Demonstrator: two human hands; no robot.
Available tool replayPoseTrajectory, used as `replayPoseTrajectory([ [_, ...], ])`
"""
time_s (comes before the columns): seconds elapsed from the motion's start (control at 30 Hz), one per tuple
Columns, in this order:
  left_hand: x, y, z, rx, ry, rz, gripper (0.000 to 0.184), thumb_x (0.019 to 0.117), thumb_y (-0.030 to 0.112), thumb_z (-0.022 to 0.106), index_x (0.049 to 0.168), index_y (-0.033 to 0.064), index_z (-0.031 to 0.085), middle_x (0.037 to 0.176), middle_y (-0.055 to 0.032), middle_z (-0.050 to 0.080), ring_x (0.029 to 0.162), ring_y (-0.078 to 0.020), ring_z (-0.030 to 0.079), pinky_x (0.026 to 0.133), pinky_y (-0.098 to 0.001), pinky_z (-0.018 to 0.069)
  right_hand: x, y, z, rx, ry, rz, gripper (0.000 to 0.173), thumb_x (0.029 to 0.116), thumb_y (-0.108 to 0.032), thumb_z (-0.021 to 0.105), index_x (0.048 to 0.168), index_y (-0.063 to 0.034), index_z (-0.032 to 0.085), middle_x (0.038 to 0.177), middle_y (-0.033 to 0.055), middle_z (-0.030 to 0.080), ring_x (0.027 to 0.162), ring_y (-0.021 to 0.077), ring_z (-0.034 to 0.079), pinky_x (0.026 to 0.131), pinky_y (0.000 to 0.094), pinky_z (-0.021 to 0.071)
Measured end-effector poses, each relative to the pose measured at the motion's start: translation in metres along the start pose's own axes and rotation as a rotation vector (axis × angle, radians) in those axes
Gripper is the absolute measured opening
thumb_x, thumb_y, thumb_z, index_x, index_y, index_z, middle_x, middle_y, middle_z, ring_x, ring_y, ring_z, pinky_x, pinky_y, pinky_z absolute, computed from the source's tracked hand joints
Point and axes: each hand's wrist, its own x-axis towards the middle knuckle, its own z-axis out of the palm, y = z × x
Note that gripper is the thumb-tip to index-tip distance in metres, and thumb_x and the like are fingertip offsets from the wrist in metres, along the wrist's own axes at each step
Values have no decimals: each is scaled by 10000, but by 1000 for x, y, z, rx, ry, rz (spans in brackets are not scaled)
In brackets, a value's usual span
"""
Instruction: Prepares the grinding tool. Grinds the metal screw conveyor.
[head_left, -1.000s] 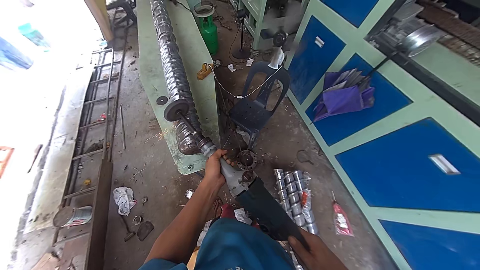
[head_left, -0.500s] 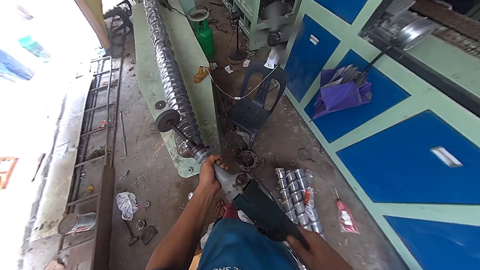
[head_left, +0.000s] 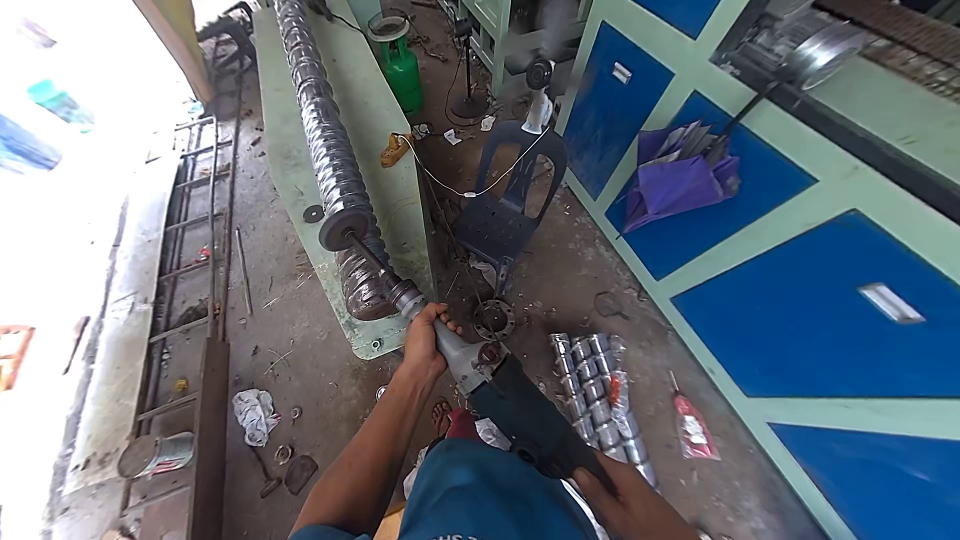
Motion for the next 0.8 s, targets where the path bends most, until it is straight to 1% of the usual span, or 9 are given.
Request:
replayPoseTrajectory([
  [0.1,6,-4,5,17,-5,-14,137,984,92,512,848,89,512,613,-25,499,510,-152,544,561,-333,564,2,4,-1,28,-6,6,530,1028,-583,505,1125,-82,647,667,22,613,530,141,600,541,363,558],
  [0.2,11,-7,8,37,15,-20,106,976,85,524,870,79,520,624,-29,507,509,-155,550,555,-336,569,4,9,-1,58,-15,28,531,1028,-589,501,1122,-87,645,654,24,606,519,150,595,530,371,556],
  [0.4,18,-12,16,58,44,-34,85,961,76,551,887,81,509,627,-37,513,500,-161,555,529,-336,568,6,16,-2,115,-7,40,522,1027,-595,499,1066,-95,645,629,24,598,491,159,589,493,373,550],
  [0.57,23,-17,20,75,44,-43,83,973,81,542,896,75,512,632,-40,514,504,-163,551,530,-338,561,9,21,-3,164,-16,51,504,1036,-573,494,1060,-91,639,628,25,591,485,162,581,481,370,542],
  [0.63,25,-18,21,82,39,-41,86,974,79,540,893,72,512,634,-41,512,505,-161,548,531,-337,560,8,19,-3,184,-18,44,497,1049,-549,489,1057,-74,634,632,34,587,485,168,574,475,375,536],
  [0.8,26,-18,20,58,39,-46,61,966,65,554,914,63,522,637,-43,517,503,-161,548,521,-334,557,8,13,-6,150,-24,49,467,1068,-494,475,1076,-52,625,657,34,606,510,165,593,498,375,548],
])
